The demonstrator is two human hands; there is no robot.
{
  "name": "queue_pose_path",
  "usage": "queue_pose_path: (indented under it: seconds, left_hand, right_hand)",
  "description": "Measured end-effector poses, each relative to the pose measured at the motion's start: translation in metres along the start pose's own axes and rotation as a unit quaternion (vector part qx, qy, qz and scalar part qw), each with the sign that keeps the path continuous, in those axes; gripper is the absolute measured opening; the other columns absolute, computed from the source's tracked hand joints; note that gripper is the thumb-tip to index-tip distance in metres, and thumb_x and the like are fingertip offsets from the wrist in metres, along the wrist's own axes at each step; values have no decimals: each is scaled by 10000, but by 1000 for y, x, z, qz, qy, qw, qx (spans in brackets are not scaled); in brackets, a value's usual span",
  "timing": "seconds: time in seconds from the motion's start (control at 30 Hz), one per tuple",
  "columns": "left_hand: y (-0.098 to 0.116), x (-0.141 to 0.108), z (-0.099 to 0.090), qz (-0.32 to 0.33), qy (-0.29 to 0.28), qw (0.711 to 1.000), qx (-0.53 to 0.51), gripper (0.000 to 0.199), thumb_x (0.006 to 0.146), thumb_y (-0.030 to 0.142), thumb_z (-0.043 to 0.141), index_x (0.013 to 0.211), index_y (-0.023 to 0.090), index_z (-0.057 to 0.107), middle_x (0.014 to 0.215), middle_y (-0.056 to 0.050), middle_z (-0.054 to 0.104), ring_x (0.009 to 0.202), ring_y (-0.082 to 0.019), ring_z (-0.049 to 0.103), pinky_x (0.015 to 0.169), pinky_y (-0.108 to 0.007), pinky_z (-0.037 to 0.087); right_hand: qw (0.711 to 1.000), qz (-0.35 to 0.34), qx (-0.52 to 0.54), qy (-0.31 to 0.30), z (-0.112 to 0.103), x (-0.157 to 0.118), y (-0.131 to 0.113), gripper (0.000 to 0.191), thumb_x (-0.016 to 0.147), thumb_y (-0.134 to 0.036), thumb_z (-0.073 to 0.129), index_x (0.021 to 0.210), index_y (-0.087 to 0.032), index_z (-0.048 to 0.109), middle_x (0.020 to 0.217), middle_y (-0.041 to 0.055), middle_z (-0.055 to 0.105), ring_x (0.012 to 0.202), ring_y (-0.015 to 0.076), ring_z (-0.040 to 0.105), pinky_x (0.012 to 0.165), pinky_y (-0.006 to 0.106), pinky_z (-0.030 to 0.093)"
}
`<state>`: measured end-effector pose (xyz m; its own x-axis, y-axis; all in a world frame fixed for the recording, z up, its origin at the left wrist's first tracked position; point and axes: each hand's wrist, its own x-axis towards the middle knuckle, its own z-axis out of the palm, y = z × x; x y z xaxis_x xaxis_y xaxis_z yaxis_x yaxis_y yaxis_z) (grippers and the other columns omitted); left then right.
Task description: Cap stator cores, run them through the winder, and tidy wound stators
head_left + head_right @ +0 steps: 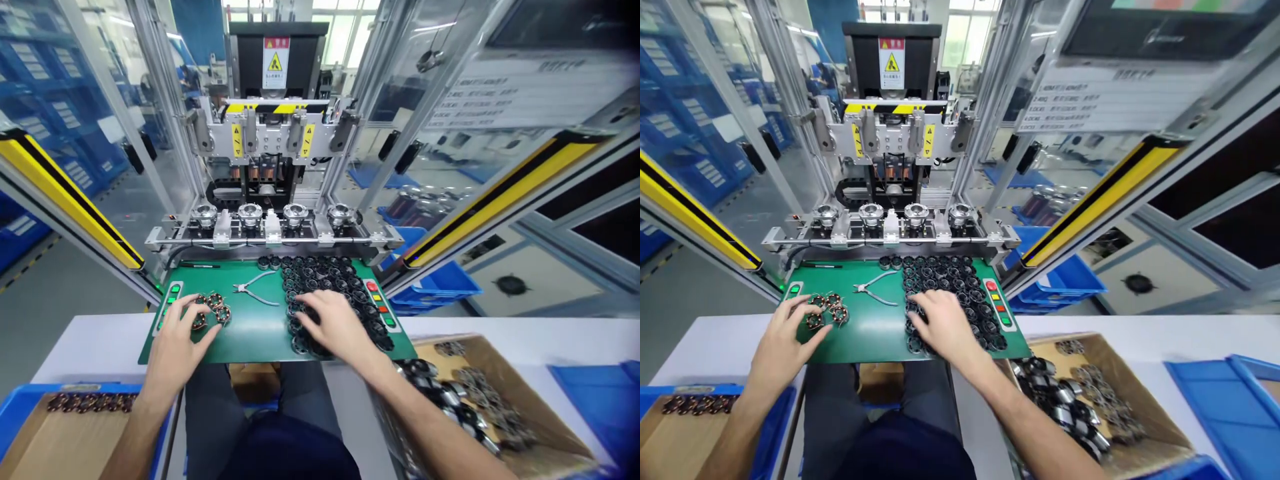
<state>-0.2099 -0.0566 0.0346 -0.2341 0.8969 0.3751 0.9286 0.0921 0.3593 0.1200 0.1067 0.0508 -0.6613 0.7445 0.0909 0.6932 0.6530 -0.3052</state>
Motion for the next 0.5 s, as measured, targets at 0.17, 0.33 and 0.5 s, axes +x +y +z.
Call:
queue_pose_path:
  seconds: [0.17,0.33,0.5]
  left_hand:
    - [86,42,42,129,-23,986,-103,170,1126,363,775,1290,320,785,1563,-112,663,1471,-348,648,1249,-550,588]
    - [155,83,107,199,-106,972,-71,258,1091,310,823,1348,285,810,1587,-147,642,1506,-379,562,1275,-594,564]
    - [177,97,144,186,-149,970,-53,144,1054,261,853,1192,244,816,1341,-142,687,1278,-357,608,1077,-536,616]
  right_hand:
    - [995,73,-47,41,-22,-23,71,272,1143,-315,700,1306,-170,863,1143,159,774,1119,352,690,1015,484,514]
    - [996,62,-50,36,-9,-21,84,193,1107,-291,748,1227,-202,870,1184,153,740,1143,344,641,996,464,483]
    - [998,51,-18,28,2,-12,91,100,1070,-246,776,1107,-194,853,1153,154,722,1129,341,606,961,464,456]
